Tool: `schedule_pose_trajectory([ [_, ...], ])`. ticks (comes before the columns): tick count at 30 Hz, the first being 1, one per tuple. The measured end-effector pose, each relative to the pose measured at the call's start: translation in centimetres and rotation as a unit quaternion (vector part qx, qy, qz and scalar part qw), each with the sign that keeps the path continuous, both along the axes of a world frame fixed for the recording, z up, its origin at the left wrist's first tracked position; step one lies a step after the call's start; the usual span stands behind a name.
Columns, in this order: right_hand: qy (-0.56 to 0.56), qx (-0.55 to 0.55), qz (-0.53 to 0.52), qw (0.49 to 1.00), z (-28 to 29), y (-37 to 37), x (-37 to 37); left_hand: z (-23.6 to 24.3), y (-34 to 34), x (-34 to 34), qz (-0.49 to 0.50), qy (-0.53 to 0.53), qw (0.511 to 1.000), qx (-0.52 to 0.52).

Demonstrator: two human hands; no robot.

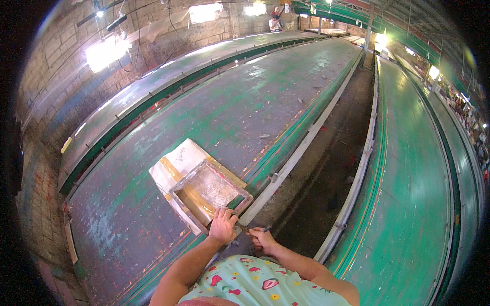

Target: The person stands on a moving conveyor belt and uses a small metal scraper to remove debris from a wooden frame resting on the belt. They repeatedly scrape the frame's edges and surface, occasionally lifting and repositioning it.

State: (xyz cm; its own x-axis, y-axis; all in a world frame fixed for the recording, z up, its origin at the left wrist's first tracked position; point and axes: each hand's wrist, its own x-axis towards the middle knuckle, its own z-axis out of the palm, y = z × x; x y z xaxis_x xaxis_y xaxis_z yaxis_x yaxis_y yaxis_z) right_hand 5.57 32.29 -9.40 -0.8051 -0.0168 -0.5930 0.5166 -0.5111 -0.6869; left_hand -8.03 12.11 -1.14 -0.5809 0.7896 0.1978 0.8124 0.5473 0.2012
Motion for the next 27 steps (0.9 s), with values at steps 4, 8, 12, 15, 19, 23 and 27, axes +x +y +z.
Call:
schedule_pose_trajectory([
  [4,0.204,0.517,0.009,0.831,2.0,-1.1,1.5,0.0,-0.2,0.1,-0.005,0.021,1.0,-0.005],
  [8,0.272,0.644,0.068,0.712,3.9,-0.8,1.7,-0.2,-0.2,0.3,-0.003,0.018,1.0,-0.003],
  [12,0.268,0.68,0.103,0.675,4.9,-0.6,1.2,-0.5,0.0,0.2,0.0,0.055,0.998,-0.042],
  [15,0.299,0.696,0.109,0.644,5.1,-0.6,1.2,-0.4,0.2,0.1,0.005,0.044,0.998,-0.047],
  [19,0.33,0.719,0.112,0.602,4.6,-0.2,1.1,-0.1,0.2,0.3,0.012,0.022,0.998,-0.05],
  [23,0.358,0.734,0.128,0.562,3.9,0.3,0.5,0.3,0.3,0.3,0.015,0.015,0.999,-0.041],
  [27,0.374,0.742,0.083,0.55,3.4,-0.2,-0.1,0.6,0.2,0.4,0.017,-0.004,0.999,-0.049],
])
